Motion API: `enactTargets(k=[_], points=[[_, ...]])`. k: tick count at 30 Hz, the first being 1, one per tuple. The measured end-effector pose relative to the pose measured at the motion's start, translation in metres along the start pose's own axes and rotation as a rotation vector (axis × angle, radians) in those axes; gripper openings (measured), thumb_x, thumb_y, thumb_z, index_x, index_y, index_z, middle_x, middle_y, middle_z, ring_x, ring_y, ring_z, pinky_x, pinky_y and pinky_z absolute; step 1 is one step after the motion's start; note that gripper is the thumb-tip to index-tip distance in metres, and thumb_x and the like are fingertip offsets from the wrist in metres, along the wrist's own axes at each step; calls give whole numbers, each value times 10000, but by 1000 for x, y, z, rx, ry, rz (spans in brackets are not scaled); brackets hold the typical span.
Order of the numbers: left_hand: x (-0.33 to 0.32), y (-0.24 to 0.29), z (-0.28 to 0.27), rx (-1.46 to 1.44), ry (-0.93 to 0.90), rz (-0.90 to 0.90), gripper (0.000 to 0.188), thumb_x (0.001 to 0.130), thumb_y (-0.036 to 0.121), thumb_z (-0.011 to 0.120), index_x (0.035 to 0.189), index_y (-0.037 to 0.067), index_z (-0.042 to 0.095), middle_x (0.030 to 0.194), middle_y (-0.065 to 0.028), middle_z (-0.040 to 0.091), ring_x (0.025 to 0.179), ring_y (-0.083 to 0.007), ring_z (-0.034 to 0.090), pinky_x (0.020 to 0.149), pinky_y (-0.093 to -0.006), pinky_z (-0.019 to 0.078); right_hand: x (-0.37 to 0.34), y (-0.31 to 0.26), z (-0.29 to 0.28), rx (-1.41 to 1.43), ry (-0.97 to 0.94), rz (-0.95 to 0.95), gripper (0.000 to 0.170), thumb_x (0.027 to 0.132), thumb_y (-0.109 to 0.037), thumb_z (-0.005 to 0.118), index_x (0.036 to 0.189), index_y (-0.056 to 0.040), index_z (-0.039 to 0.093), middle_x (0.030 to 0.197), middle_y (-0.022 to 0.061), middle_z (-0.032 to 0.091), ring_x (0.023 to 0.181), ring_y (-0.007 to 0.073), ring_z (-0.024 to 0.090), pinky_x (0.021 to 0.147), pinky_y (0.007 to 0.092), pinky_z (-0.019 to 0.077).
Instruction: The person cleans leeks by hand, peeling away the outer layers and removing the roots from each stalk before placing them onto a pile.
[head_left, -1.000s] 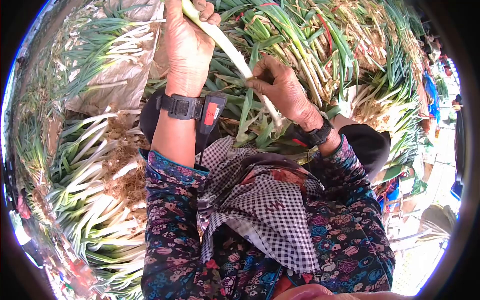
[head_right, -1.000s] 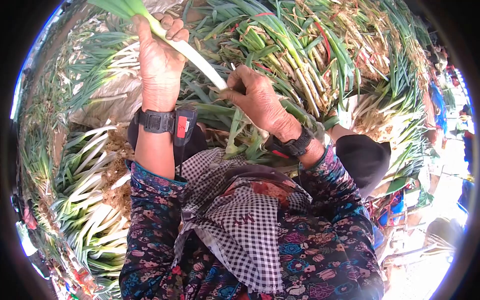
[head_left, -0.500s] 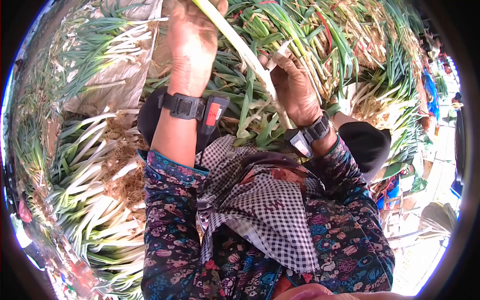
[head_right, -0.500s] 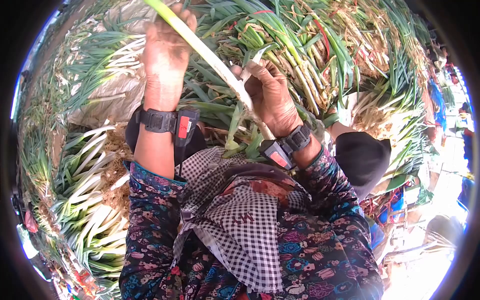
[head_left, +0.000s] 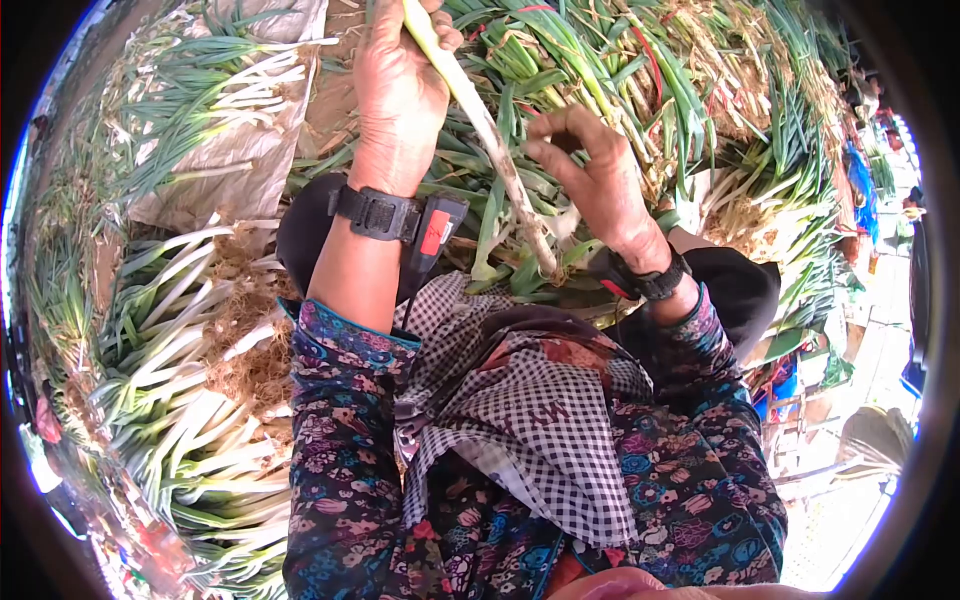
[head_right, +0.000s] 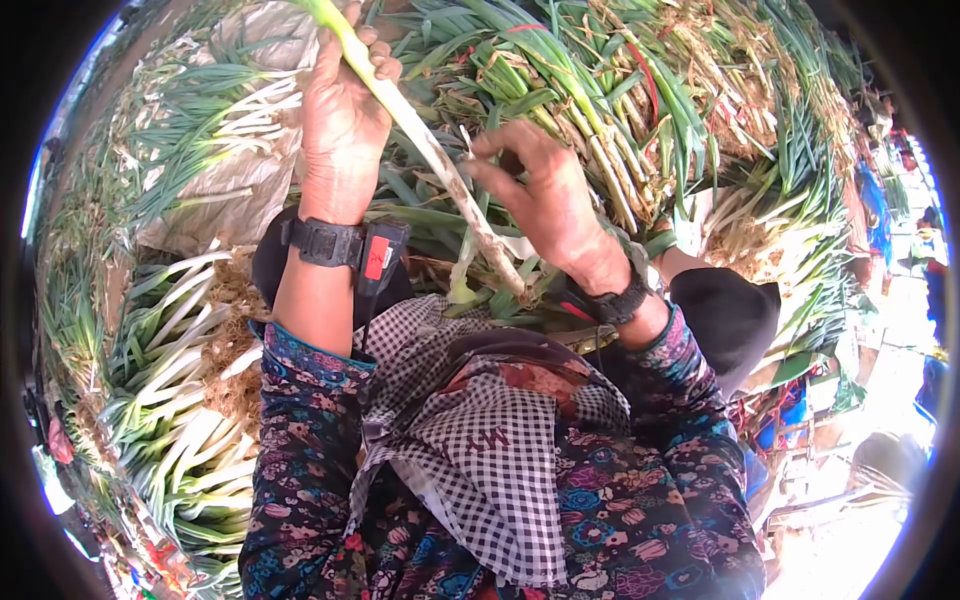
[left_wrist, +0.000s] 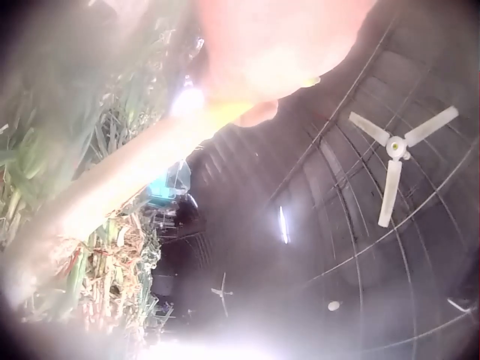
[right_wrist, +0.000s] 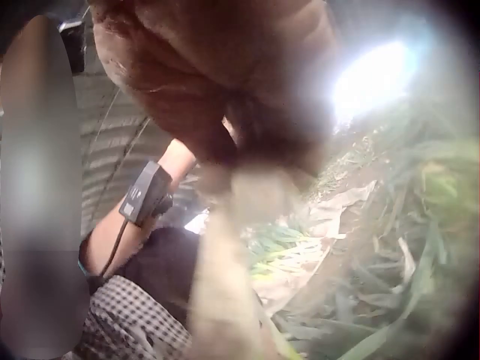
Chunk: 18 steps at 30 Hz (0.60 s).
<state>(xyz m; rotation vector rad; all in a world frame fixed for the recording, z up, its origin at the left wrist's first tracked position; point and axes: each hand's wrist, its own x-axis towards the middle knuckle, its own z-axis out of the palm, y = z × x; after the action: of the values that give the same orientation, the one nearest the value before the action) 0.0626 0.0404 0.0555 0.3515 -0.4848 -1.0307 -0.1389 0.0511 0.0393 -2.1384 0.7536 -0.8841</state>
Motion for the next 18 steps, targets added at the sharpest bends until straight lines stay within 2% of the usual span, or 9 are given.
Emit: enactTargets(k=[2,3,6,8,10,14,16,17,18], points=[[-1,-7,-2,-60,-40,-44,410,961,266,550,1274,8,490,858,-15,513,731,-108,495,619,-247,448,15,-14,5,31,22,163,215,805,-95,715,973,-12,610,858,83,621,693,155,598,629,298,491],[-3,-8,2,-99,-87,-65,423,964,264,545,1293,10,470,841,-13,506,732,-107,499,629,-248,445,20,-5,14,88,25,105,248,794,-82,726,993,-15,595,844,72,620,684,125,595,604,273,487],[-10,-8,13,-60,-70,-56,452,965,275,544,1317,10,444,836,-12,502,728,-105,494,630,-254,442,19,6,19,245,32,209,215,785,-72,728,945,-11,599,815,73,617,646,138,585,601,272,485],[-15,-6,19,-56,-63,-47,462,967,278,540,1327,10,431,834,-12,501,726,-104,492,630,-256,441,18,4,19,228,16,249,179,785,-62,726,899,-6,599,774,68,621,645,128,592,610,276,488],[-15,-6,19,-51,-60,-38,472,969,281,536,1337,11,417,831,-12,499,723,-102,490,629,-258,440,18,3,22,65,71,149,129,796,-35,701,858,-2,594,747,64,625,639,109,593,601,271,489],[-12,-4,17,-60,-102,-43,477,974,285,524,1346,11,405,831,-16,508,716,-101,485,614,-257,430,17,5,22,6,51,-12,95,816,-21,673,849,-13,584,726,40,617,619,88,582,579,259,486],[-11,0,15,-58,-84,-25,474,976,287,519,1345,13,406,833,-18,514,714,-101,485,608,-255,426,9,2,16,547,13,151,36,832,0,595,837,-25,569,751,11,595,628,54,531,584,226,460],[-8,2,12,-71,-108,-9,471,977,291,516,1343,14,409,836,-19,519,712,-101,485,605,-254,423,9,2,8,724,-1,308,40,865,-42,576,830,-25,563,776,20,605,627,72,541,577,224,464],[-6,4,11,-85,-135,6,468,978,295,512,1340,16,412,839,-21,524,710,-100,484,601,-252,420,11,8,7,754,37,334,81,909,-73,531,885,-21,589,803,24,620,629,74,541,574,228,471]])
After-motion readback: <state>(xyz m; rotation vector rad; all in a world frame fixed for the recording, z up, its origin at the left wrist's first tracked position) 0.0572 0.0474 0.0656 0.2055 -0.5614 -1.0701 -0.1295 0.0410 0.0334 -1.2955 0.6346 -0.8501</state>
